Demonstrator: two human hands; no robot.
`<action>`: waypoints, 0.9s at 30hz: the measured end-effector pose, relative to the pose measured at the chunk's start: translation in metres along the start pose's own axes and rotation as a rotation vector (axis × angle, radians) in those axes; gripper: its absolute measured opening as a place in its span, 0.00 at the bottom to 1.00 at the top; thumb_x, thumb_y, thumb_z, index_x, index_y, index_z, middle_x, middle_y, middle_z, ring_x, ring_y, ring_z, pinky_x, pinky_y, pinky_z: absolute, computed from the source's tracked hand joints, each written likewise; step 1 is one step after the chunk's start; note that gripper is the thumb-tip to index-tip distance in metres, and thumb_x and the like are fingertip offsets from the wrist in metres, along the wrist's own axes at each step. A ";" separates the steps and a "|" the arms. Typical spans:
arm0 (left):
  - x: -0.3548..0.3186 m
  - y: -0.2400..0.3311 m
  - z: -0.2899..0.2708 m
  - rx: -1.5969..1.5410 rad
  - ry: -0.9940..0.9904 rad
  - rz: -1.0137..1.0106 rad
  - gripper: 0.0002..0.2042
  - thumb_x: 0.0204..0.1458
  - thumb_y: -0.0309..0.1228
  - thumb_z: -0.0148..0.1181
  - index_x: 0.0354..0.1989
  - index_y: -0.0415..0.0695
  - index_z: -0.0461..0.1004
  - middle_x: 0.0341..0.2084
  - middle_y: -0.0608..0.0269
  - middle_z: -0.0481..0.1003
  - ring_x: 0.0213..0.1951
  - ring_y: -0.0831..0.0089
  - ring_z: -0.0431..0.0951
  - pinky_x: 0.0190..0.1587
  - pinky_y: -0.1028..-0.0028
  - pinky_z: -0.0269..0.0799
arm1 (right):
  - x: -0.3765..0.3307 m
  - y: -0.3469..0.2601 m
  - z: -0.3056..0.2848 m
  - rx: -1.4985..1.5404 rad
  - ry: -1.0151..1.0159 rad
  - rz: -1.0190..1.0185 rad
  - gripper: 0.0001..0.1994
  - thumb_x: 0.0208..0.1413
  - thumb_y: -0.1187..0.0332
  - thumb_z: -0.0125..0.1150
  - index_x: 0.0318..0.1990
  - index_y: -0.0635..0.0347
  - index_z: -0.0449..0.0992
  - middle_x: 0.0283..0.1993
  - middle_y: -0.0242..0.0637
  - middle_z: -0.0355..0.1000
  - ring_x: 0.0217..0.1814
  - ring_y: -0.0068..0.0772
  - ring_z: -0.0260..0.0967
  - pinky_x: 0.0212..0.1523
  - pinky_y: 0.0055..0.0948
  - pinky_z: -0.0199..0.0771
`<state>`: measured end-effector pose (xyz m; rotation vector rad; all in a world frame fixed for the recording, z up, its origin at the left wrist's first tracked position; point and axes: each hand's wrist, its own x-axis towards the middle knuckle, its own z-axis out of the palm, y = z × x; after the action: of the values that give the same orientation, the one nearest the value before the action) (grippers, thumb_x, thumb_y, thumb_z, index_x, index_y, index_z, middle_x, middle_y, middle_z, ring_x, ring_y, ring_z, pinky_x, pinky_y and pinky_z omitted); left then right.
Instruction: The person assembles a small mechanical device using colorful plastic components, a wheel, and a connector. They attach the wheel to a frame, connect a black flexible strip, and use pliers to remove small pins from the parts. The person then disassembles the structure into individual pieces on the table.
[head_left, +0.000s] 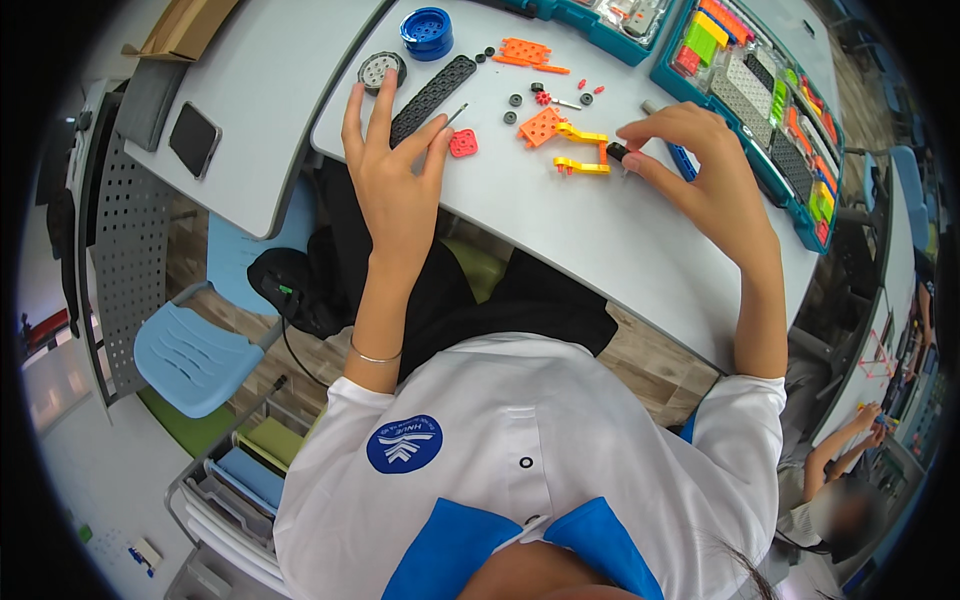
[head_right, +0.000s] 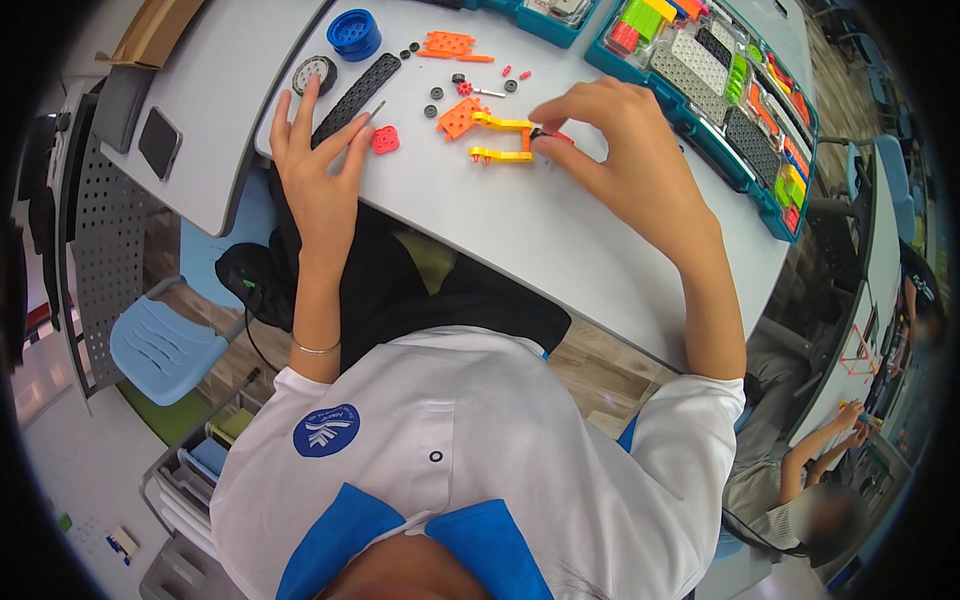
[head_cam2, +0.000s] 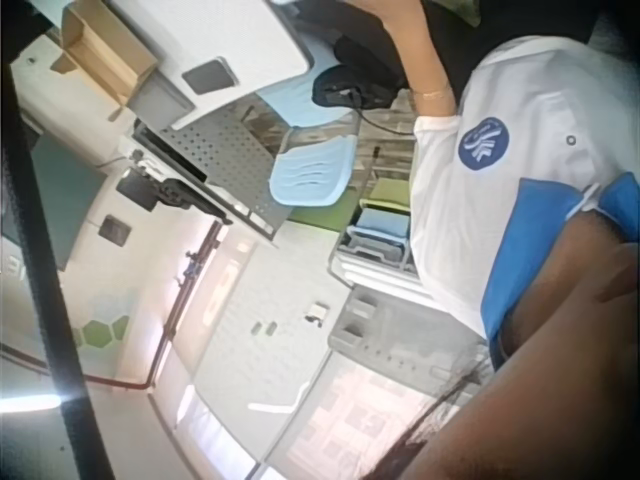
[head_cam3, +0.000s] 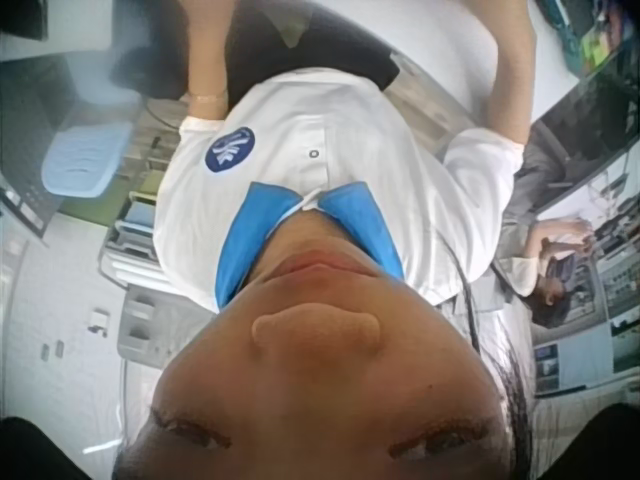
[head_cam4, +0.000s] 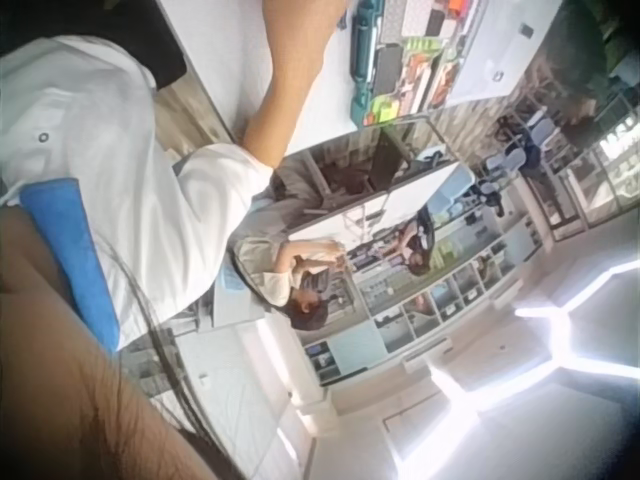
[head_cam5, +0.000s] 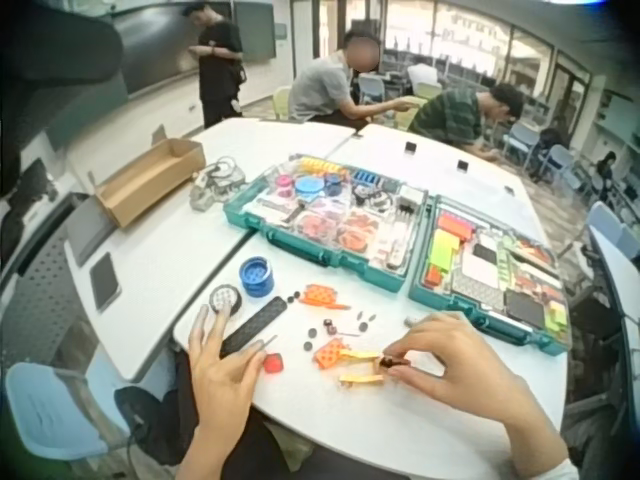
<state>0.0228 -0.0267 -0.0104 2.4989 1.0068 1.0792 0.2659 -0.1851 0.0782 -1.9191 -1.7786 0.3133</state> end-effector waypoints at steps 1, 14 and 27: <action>0.001 -0.001 0.002 0.033 0.003 0.006 0.08 0.51 0.31 0.68 0.40 0.51 0.86 0.65 0.60 0.66 0.71 0.52 0.54 0.69 0.54 0.50 | -0.001 0.001 0.000 -0.006 -0.041 0.028 0.10 0.50 0.69 0.69 0.40 0.59 0.81 0.38 0.36 0.77 0.48 0.37 0.70 0.51 0.35 0.66; 0.028 0.018 0.025 0.018 -0.003 0.121 0.08 0.52 0.37 0.68 0.39 0.53 0.86 0.67 0.61 0.64 0.72 0.55 0.51 0.71 0.41 0.30 | -0.015 0.017 0.007 -0.168 -0.196 0.121 0.20 0.50 0.63 0.70 0.49 0.61 0.74 0.45 0.42 0.70 0.51 0.45 0.69 0.51 0.35 0.68; 0.030 0.003 0.033 0.087 -0.017 0.035 0.07 0.49 0.36 0.70 0.35 0.52 0.87 0.66 0.58 0.65 0.72 0.56 0.50 0.72 0.42 0.25 | 0.042 0.037 0.053 0.051 0.123 0.042 0.08 0.52 0.64 0.68 0.34 0.58 0.82 0.29 0.37 0.67 0.33 0.35 0.67 0.35 0.34 0.68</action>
<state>0.0625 -0.0074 -0.0159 2.5992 1.0299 1.0441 0.2768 -0.1345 0.0221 -1.8998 -1.6374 0.2470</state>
